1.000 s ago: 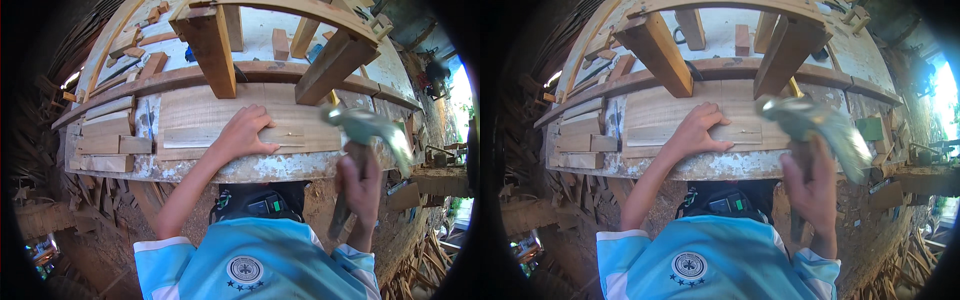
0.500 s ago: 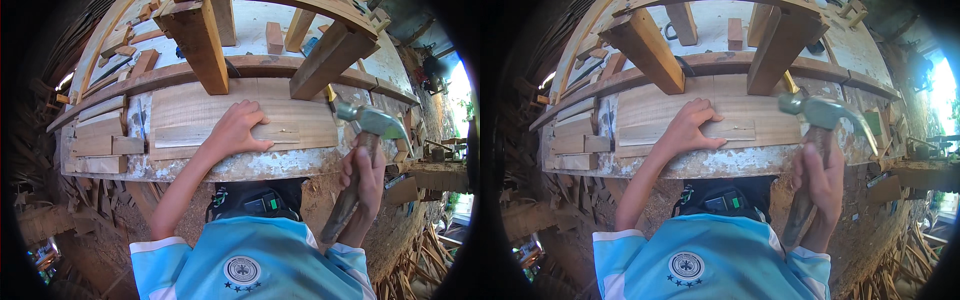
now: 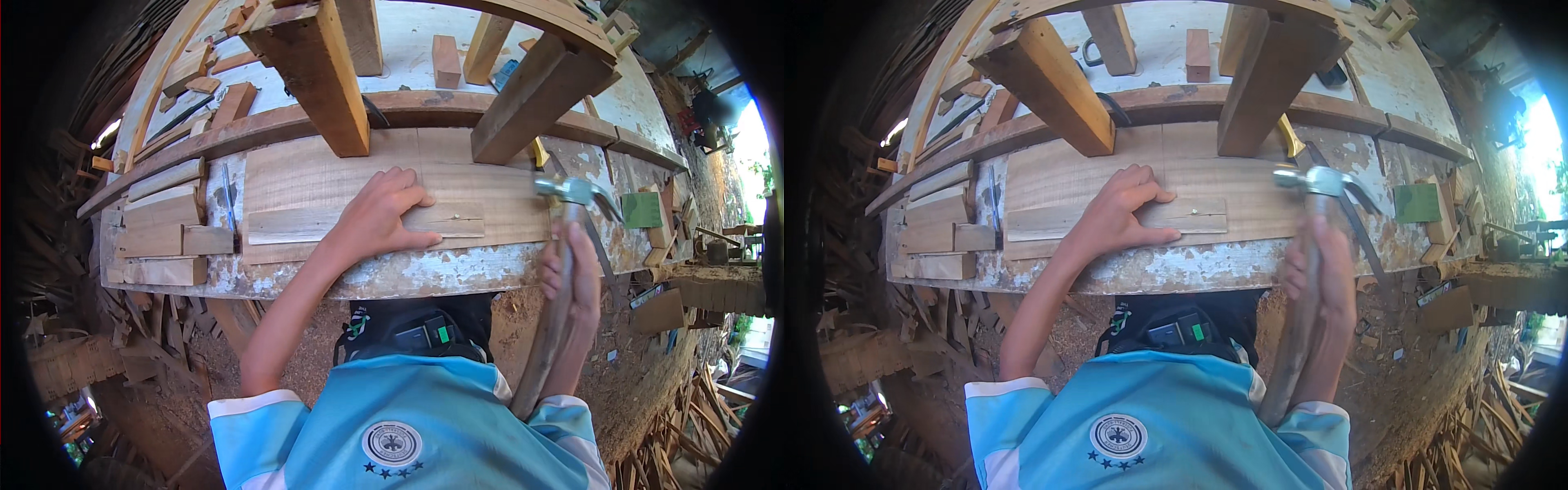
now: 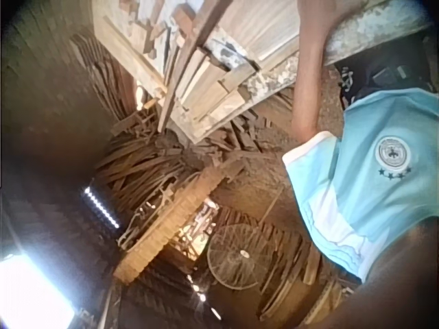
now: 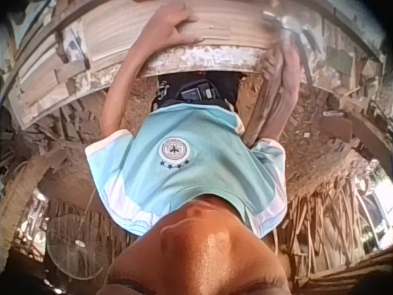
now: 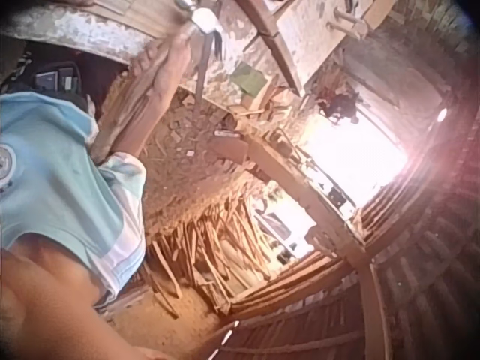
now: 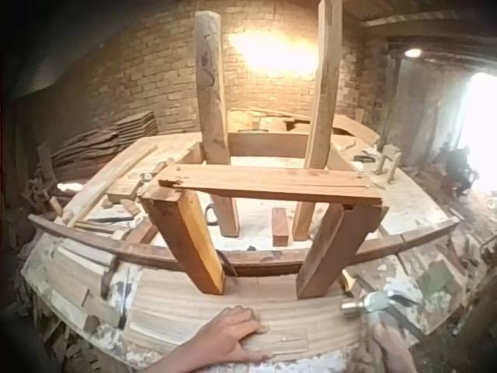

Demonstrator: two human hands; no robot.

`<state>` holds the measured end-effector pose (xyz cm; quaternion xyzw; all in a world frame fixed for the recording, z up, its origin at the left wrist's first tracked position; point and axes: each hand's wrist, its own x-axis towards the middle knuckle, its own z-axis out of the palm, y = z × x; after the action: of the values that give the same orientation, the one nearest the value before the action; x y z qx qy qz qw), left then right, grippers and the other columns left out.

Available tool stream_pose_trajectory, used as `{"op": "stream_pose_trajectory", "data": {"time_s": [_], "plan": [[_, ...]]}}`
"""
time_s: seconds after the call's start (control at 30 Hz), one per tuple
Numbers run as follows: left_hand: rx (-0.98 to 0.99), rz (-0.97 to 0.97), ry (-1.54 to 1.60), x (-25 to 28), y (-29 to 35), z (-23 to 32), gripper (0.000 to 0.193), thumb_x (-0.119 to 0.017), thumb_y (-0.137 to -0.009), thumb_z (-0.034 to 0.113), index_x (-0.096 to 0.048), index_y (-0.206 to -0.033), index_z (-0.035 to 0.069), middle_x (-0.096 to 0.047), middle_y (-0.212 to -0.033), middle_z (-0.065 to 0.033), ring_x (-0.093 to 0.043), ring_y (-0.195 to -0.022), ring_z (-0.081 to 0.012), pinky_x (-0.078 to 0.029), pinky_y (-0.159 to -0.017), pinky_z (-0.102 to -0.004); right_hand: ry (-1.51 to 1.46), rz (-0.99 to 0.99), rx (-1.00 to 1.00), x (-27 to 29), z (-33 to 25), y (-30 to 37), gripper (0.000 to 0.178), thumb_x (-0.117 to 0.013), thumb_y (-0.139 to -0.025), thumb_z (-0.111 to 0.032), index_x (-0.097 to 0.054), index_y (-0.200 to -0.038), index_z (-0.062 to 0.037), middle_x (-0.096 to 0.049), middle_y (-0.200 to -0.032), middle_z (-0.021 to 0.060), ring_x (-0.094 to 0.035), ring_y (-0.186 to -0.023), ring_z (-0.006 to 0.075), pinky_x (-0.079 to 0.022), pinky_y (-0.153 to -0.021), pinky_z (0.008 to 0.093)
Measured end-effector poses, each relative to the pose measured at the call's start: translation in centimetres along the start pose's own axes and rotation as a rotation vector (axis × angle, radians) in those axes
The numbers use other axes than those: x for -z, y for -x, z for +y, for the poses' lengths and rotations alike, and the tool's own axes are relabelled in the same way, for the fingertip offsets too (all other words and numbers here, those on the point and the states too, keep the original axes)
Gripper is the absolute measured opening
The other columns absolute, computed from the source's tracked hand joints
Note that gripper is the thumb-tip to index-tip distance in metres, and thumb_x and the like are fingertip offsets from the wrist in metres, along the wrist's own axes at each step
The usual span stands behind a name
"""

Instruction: The recorder is assembling a wooden chair using a hammer and wooden pieces.

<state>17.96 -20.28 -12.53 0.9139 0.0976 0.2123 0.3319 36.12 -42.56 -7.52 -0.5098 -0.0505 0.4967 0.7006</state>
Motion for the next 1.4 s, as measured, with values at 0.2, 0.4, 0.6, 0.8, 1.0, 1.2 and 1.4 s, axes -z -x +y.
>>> {"op": "stream_pose_trajectory", "data": {"time_s": [0.2, 0.4, 0.6, 0.8, 1.0, 1.2, 1.4], "plan": [[0.032, -0.046, -0.057, 0.7, 0.3, 0.2, 0.046, -0.081, -0.061, 0.034, -0.065, -0.089, 0.001, -0.049, -0.078, -0.0094, -0.049, -0.079, -0.0254, -0.039, -0.072, -0.0341, 0.299, -0.114, -0.302, -2.3, 2.9, -1.3, 0.035, -0.052, -0.092, -0.041, -0.047, -0.100, -0.0076, -0.045, -0.055, 0.0004, -0.041, -0.036, 0.0079, -0.036, -0.029, 0.0200], [0.017, -0.057, -0.053, 0.6, 0.3, 0.3, 0.048, -0.077, -0.064, 0.042, -0.064, -0.086, 0.001, -0.052, -0.083, -0.0107, -0.049, -0.085, -0.0263, -0.037, -0.077, -0.0348, 0.118, 0.035, 0.057, 0.1, -0.9, 0.5, 0.034, -0.054, -0.091, -0.040, -0.047, -0.099, -0.0076, -0.043, -0.054, 0.0000, -0.041, -0.038, 0.0064, -0.034, -0.028, 0.0193], [0.027, -0.082, -0.115, 0.8, 0.7, 0.1, 0.047, -0.076, -0.065, 0.042, -0.065, -0.086, 0.001, -0.052, -0.083, -0.0101, -0.049, -0.086, -0.0256, -0.034, -0.081, -0.0350, 0.244, -0.026, -0.356, -3.2, 3.3, -1.6, 0.033, -0.054, -0.092, -0.039, -0.049, -0.099, -0.0076, -0.041, -0.053, -0.0012, -0.041, -0.036, 0.0063, -0.036, -0.028, 0.0195], [-0.031, -0.042, -0.092, 0.9, 0.7, 0.2, 0.048, -0.077, -0.064, 0.042, -0.065, -0.087, 0.002, -0.051, -0.083, -0.0098, -0.049, -0.087, -0.0253, -0.034, -0.081, -0.0349, 0.095, -0.017, -0.126, 0.2, 0.5, 0.3, 0.032, -0.052, -0.092, -0.039, -0.048, -0.099, -0.0085, -0.045, -0.058, 0.0005, -0.045, -0.041, 0.0099, -0.038, -0.033, 0.0238], [0.001, -0.055, -0.131, 1.2, 1.4, -0.3, 0.048, -0.080, -0.061, 0.038, -0.064, -0.088, 0.002, -0.050, -0.082, -0.0081, -0.048, -0.084, -0.0244, -0.034, -0.081, -0.0336, 0.329, 0.001, -0.330, -3.7, 4.1, -0.6, 0.032, -0.053, -0.091, -0.040, -0.048, -0.099, -0.0088, -0.045, -0.056, 0.0000, -0.045, -0.040, 0.0081, -0.038, -0.032, 0.0210], [-0.025, -0.040, -0.118, 1.2, 1.2, 0.0, 0.046, -0.077, -0.063, 0.042, -0.062, -0.084, 0.003, -0.051, -0.084, -0.0097, -0.048, -0.088, -0.0263, -0.034, -0.081, -0.0351, 0.208, 0.064, -0.108, -0.6, 0.0, 1.0, 0.031, -0.054, -0.090, -0.040, -0.048, -0.096, -0.0098, -0.045, -0.056, -0.0003, -0.043, -0.039, 0.0075, -0.036, -0.031, 0.0207], [-0.029, -0.061, -0.137, 1.1, 0.9, -0.3, 0.048, -0.076, -0.064, 0.044, -0.062, -0.084, 0.003, -0.052, -0.085, -0.0097, -0.049, -0.087, -0.0260, -0.034, -0.080, -0.0354, 0.321, -0.144, -0.254, -3.8, 4.2, -0.9, 0.029, -0.054, -0.092, -0.038, -0.046, -0.096, -0.0103, -0.048, -0.060, 0.0007, -0.043, -0.039, 0.0099, -0.039, -0.033, 0.0241]]}}
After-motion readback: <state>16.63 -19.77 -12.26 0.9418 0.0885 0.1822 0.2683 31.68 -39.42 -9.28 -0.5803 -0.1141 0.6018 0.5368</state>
